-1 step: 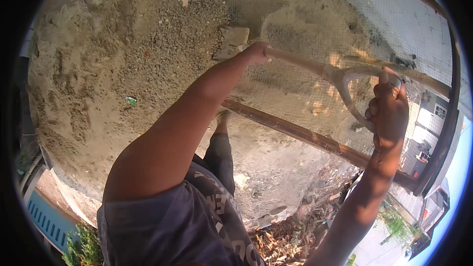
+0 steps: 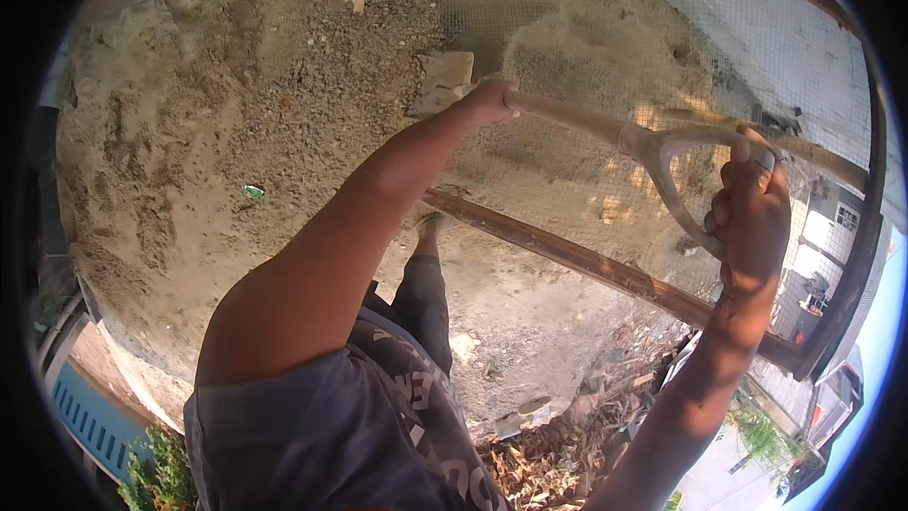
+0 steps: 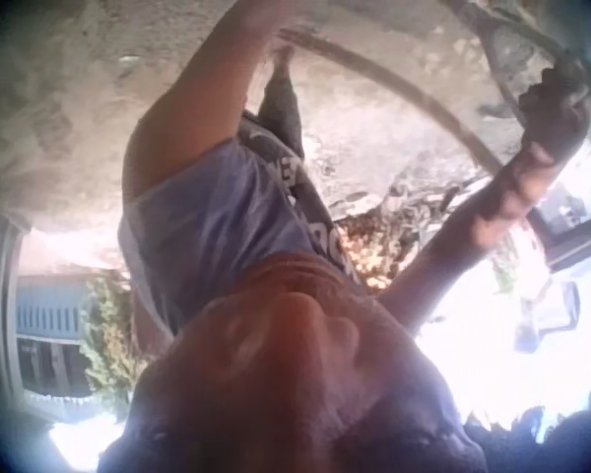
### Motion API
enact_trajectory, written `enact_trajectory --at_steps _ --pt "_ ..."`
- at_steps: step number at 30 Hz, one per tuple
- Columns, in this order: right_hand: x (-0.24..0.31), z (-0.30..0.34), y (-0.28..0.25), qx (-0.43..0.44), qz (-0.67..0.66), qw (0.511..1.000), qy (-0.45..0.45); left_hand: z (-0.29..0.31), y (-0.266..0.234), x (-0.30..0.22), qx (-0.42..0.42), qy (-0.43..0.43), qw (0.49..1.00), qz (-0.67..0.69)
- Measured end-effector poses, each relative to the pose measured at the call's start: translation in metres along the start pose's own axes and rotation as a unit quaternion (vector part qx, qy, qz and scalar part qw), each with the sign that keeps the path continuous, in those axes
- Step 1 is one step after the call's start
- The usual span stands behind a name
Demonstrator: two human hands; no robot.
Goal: The person scoops sand with a shovel and tosses it onto a wire mesh screen to sift it, then picks up a red dustpan from the ground.
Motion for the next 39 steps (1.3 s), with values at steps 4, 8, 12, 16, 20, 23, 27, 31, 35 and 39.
enact_trajectory --at_steps 4,8,12,16,20,23,27,31,35,39 --pt "0.018 0.007 -0.001 0.005 -0.005 1.000 -0.029 0.028 -0.046 -0.006 -0.111 0.047 0.993 -0.010" --pt "0.050 0.017 -0.016 -0.004 0.033 0.995 -0.093 -0.016 -0.068 -0.048 -0.130 0.073 0.989 0.000" --pt "0.071 -0.024 0.043 0.000 0.024 0.993 -0.117 -0.100 -0.089 -0.006 -0.116 0.020 0.993 -0.008" --pt "0.106 -0.093 0.045 0.058 0.095 0.983 -0.146 -0.119 -0.119 -0.008 -0.115 -0.024 0.992 -0.046" --pt "0.137 -0.093 0.071 0.126 0.179 0.944 -0.247 -0.111 -0.155 0.009 -0.138 -0.058 0.987 -0.050" --pt "0.132 -0.085 0.076 0.122 0.436 0.854 -0.259 -0.066 -0.163 0.021 -0.216 -0.073 0.974 0.008" --pt "0.138 0.044 0.081 0.138 0.288 0.805 -0.500 -0.006 -0.177 0.021 -0.465 -0.017 0.885 0.027" --pt "0.089 0.087 0.088 0.139 0.335 0.792 -0.491 0.004 -0.193 0.010 -0.512 -0.010 0.856 0.072" --pt "0.030 0.088 0.137 0.253 0.278 0.803 -0.463 0.014 -0.214 0.060 -0.515 -0.005 0.857 -0.003" --pt "0.065 0.108 0.148 0.190 0.228 0.811 -0.505 0.033 -0.197 0.066 -0.330 -0.004 0.940 -0.087"
Point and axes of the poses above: each hand's wrist, its own z-axis away from the middle knuckle, its own y-axis out of the palm, x = y × z, the point moved 8 cm from there along -z, towards the middle knuckle, and after that the axes turned 10 degrees about -z, right-handed, at the moved point
